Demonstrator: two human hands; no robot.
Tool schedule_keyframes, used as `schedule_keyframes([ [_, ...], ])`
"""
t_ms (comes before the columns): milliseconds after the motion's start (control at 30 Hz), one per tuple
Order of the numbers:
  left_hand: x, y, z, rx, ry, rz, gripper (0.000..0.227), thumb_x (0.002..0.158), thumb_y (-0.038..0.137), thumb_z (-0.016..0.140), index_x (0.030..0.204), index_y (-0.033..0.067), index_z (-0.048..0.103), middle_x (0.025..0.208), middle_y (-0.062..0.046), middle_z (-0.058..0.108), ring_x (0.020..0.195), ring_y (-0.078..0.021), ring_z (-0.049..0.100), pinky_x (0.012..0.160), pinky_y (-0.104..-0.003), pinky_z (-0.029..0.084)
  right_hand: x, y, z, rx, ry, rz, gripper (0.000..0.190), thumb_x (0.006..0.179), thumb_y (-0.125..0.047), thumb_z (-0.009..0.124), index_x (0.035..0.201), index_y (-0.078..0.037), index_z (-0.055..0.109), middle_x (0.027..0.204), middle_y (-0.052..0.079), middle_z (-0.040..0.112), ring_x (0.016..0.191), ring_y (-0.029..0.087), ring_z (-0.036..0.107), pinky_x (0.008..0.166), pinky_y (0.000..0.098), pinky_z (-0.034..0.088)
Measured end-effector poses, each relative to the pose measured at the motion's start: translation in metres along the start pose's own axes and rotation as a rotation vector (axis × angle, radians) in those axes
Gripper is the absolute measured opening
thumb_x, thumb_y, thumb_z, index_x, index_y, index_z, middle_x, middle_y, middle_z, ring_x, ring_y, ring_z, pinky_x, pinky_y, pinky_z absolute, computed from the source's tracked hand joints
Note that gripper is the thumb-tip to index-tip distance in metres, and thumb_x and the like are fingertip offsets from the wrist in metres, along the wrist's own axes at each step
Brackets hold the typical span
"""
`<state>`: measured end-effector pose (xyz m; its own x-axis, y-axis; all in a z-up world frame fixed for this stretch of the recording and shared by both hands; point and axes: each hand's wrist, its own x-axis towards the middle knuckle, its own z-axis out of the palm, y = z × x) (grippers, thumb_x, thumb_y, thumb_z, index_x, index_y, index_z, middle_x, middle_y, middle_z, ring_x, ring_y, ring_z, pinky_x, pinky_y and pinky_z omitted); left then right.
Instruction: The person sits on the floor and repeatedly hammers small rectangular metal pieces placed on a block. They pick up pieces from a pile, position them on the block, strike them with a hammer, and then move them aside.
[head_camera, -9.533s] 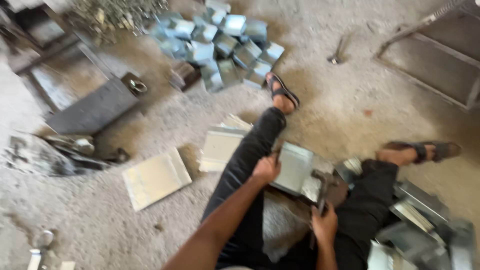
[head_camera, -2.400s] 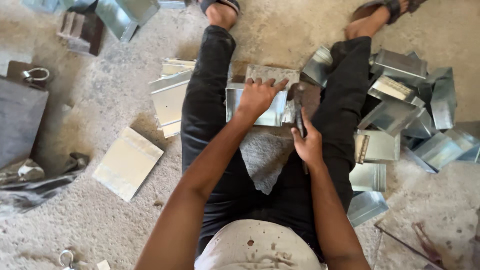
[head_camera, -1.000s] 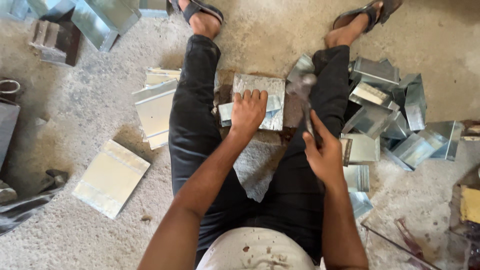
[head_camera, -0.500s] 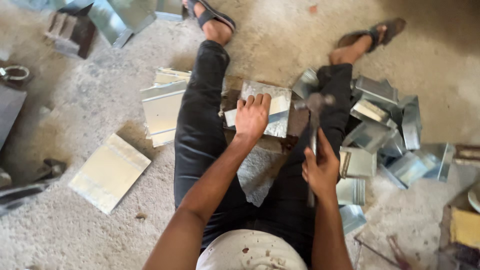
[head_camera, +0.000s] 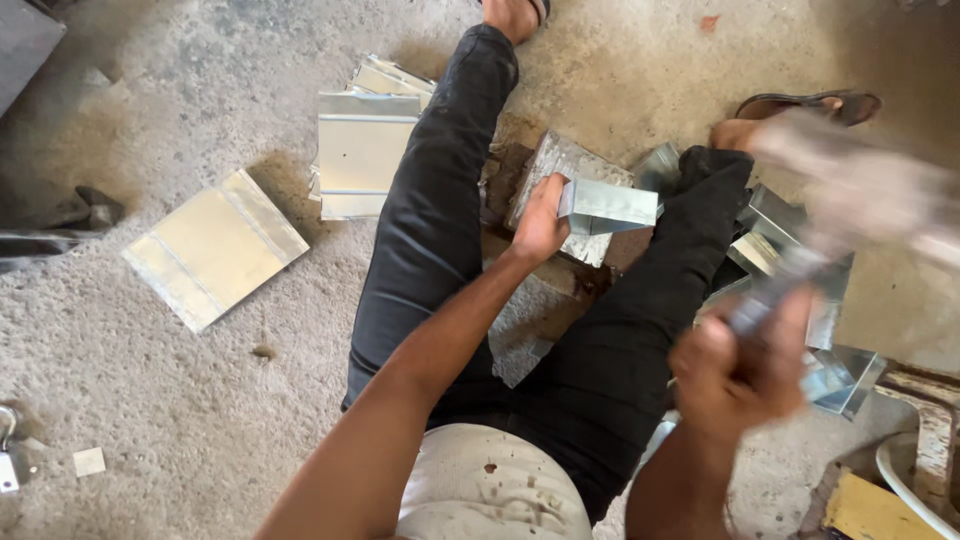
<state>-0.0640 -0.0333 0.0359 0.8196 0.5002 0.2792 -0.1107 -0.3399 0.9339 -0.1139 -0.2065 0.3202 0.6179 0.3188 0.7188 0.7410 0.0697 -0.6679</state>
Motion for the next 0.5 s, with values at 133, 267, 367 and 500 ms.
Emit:
schedule_keyframes([
  [133,0.002,0.008,-0.006,-0.036,-0.007,0.032,0.05,0.07,-0.013,0.063,0.116,0.0031,0.051,0.107,-0.024,0.058,0.108,-0.0475,0.055,0.092,-0.051,0.046,-0.005,0.028,0.028,-0.287,-0.331,0.289,0.054,0.104,0.003,0.058,0.156,-0.003,0.043,0.088,0.006,0.067,0.057,0.004,0.056,0.048,0.0205,0.046],
  [267,0.008,0.011,-0.011,-0.065,-0.035,0.027,0.055,0.065,-0.013,0.065,0.116,0.0014,0.049,0.108,-0.027,0.056,0.107,-0.0495,0.052,0.09,-0.053,0.044,-0.004,0.013,0.022,-0.218,-0.302,0.686,0.055,0.104,0.0,0.061,0.156,-0.003,0.044,0.096,0.007,0.068,0.062,0.003,0.057,0.051,0.0182,0.046],
  [367,-0.002,0.007,-0.004,-0.054,-0.045,0.011,0.052,0.068,-0.013,0.063,0.116,0.0029,0.049,0.108,-0.025,0.056,0.109,-0.0485,0.053,0.091,-0.052,0.045,-0.013,-0.004,0.017,-0.11,-0.093,0.625,0.056,0.103,-0.003,0.063,0.156,-0.002,0.044,0.101,0.007,0.068,0.066,0.003,0.058,0.054,0.0165,0.046],
  [500,0.002,-0.002,-0.002,-0.048,-0.043,-0.003,0.048,0.073,-0.014,0.061,0.117,0.0033,0.049,0.11,-0.024,0.057,0.109,-0.0474,0.054,0.093,-0.052,0.046,-0.023,0.026,0.029,-0.382,-0.223,0.255,0.05,0.106,0.001,0.066,0.154,-0.001,0.052,0.107,0.009,0.065,0.083,0.009,0.058,0.062,0.0192,0.046],
])
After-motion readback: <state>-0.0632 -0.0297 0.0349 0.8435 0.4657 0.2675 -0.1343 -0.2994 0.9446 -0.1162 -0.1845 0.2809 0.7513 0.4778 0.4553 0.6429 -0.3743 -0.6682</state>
